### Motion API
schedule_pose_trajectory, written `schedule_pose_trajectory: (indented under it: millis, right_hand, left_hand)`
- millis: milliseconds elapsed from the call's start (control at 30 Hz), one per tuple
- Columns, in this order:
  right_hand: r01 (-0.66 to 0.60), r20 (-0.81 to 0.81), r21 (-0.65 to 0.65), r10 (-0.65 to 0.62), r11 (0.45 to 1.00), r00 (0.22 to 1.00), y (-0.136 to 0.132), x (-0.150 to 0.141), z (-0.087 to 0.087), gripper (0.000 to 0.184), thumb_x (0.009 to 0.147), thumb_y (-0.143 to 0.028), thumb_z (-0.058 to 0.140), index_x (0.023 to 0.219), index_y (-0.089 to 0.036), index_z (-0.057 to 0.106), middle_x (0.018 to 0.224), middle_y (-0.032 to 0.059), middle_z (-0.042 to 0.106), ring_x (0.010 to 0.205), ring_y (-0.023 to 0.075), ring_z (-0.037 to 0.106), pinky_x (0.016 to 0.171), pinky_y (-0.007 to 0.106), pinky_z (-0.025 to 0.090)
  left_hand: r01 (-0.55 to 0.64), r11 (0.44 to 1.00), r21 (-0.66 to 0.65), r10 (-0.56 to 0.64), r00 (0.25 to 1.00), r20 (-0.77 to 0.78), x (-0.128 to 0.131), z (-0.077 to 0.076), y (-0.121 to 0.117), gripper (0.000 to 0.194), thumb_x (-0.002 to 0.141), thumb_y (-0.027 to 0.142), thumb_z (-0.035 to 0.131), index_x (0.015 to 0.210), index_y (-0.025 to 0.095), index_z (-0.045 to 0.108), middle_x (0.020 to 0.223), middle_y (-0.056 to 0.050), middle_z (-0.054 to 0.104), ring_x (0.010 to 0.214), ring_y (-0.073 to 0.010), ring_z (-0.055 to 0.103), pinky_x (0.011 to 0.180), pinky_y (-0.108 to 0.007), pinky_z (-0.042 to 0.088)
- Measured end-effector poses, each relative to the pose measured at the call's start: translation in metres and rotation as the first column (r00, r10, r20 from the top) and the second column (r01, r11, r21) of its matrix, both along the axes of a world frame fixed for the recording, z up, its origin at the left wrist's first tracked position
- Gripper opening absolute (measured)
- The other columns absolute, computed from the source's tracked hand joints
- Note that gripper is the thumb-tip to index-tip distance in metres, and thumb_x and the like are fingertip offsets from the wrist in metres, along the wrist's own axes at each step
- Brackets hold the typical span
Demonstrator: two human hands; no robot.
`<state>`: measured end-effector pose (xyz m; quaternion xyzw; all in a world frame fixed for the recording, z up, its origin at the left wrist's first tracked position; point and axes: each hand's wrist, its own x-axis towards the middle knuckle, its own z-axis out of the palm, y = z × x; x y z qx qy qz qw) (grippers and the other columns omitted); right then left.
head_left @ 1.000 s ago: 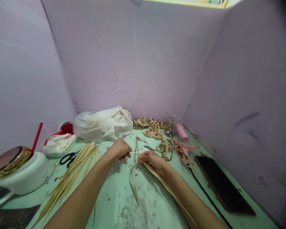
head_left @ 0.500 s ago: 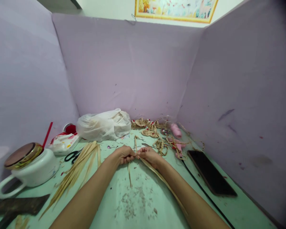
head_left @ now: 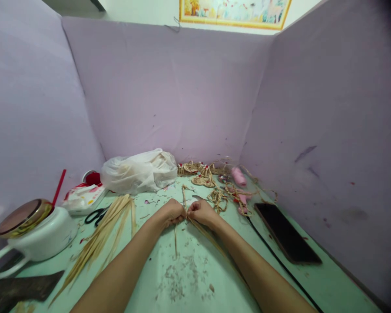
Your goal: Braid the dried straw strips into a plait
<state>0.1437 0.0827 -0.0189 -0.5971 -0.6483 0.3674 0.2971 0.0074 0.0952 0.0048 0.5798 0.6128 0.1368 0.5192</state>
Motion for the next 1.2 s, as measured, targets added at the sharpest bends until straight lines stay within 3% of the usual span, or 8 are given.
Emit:
schedule_pose_trajectory:
  millis: [167, 333, 500, 633, 800, 933, 1033, 1200]
  right_hand:
    - [0.110, 0.288, 0.076, -0.127, 0.991, 0.949, -0.010, -0.002, 0.016, 0.006, 0.052, -0.019, 0.056, 0.047, -0.015, 0.059, 0.044, 0.0008, 0.051, 0.046, 0.0100, 0.043, 0.042, 0.020, 0.024]
    - [0.061, 0.257, -0.006, -0.057, 0.998, 0.965, -0.017, -0.006, 0.025, 0.011, 0.055, -0.019, 0.054, 0.046, -0.014, 0.060, 0.040, 0.0019, 0.052, 0.041, 0.0098, 0.044, 0.040, 0.021, 0.024]
    - [0.016, 0.225, 0.084, -0.035, 0.996, 0.974, -0.026, -0.013, 0.031, 0.012, 0.057, -0.020, 0.055, 0.050, -0.013, 0.062, 0.041, 0.0010, 0.054, 0.041, 0.0074, 0.042, 0.041, 0.019, 0.024]
    - [-0.074, 0.093, -0.054, 0.078, 0.996, 0.993, -0.021, -0.006, 0.035, 0.012, 0.058, -0.022, 0.058, 0.051, -0.012, 0.062, 0.043, 0.0005, 0.054, 0.041, 0.0074, 0.044, 0.041, 0.018, 0.029]
    - [0.125, -0.235, -0.187, -0.168, 0.974, 0.957, -0.011, 0.005, 0.039, 0.009, 0.063, -0.018, 0.055, 0.056, -0.012, 0.056, 0.051, 0.0023, 0.058, 0.042, 0.0082, 0.048, 0.044, 0.019, 0.039]
    - [0.016, -0.428, -0.337, -0.168, 0.942, 0.888, -0.015, -0.008, 0.033, 0.005, 0.064, -0.012, 0.051, 0.060, -0.012, 0.054, 0.051, 0.0017, 0.058, 0.044, 0.0088, 0.051, 0.045, 0.019, 0.042]
    - [-0.032, -0.440, -0.363, -0.141, 0.931, 0.887, -0.018, -0.017, 0.026, 0.011, 0.063, -0.011, 0.049, 0.053, -0.012, 0.052, 0.041, -0.0011, 0.052, 0.035, 0.0063, 0.044, 0.036, 0.016, 0.035]
    - [0.079, -0.319, -0.318, -0.185, 0.945, 0.929, -0.014, -0.017, 0.018, 0.013, 0.058, -0.010, 0.050, 0.045, -0.013, 0.049, 0.031, -0.0056, 0.040, 0.027, 0.0028, 0.027, 0.029, 0.016, 0.017]
  left_hand:
    - [-0.092, 0.996, 0.018, 0.093, 0.995, -0.043, 0.012, 0.004, -0.008, 0.018, 0.054, 0.017, 0.057, 0.044, 0.014, 0.043, 0.029, 0.005, 0.032, 0.028, -0.0050, 0.026, 0.032, -0.019, 0.013]
    - [-0.165, 0.984, -0.075, 0.169, 0.984, 0.059, 0.009, 0.006, -0.005, 0.018, 0.053, 0.013, 0.053, 0.044, 0.015, 0.038, 0.031, 0.005, 0.034, 0.027, -0.0031, 0.024, 0.031, -0.017, 0.011]
    - [-0.024, 0.977, -0.213, 0.081, 0.961, 0.263, -0.006, 0.000, 0.006, 0.018, 0.056, 0.019, 0.055, 0.047, 0.014, 0.040, 0.036, 0.006, 0.036, 0.027, -0.0007, 0.022, 0.031, -0.016, 0.008]
    - [0.003, 0.991, -0.131, 0.029, 0.970, 0.240, -0.012, -0.003, 0.009, 0.020, 0.054, 0.019, 0.056, 0.046, 0.014, 0.038, 0.035, 0.006, 0.034, 0.027, -0.0007, 0.022, 0.031, -0.017, 0.007]
    - [0.097, 0.981, -0.168, -0.032, 0.936, 0.351, -0.016, -0.004, 0.013, 0.015, 0.051, 0.020, 0.053, 0.048, 0.015, 0.039, 0.037, 0.007, 0.033, 0.027, -0.0007, 0.020, 0.032, -0.017, 0.004]
    - [0.133, 0.984, -0.118, -0.082, 0.929, 0.361, -0.017, -0.005, 0.014, 0.014, 0.050, 0.020, 0.051, 0.046, 0.015, 0.038, 0.036, 0.007, 0.032, 0.026, -0.0012, 0.019, 0.031, -0.018, 0.004]
    - [0.129, 0.991, -0.047, -0.110, 0.952, 0.285, -0.017, -0.007, 0.012, 0.015, 0.051, 0.021, 0.052, 0.046, 0.015, 0.040, 0.035, 0.006, 0.033, 0.027, -0.0019, 0.021, 0.031, -0.018, 0.007]
    - [0.141, 0.988, 0.065, -0.146, 0.986, 0.077, -0.016, -0.005, 0.008, 0.011, 0.052, 0.022, 0.054, 0.048, 0.013, 0.048, 0.035, 0.005, 0.038, 0.029, -0.0037, 0.027, 0.032, -0.018, 0.016]
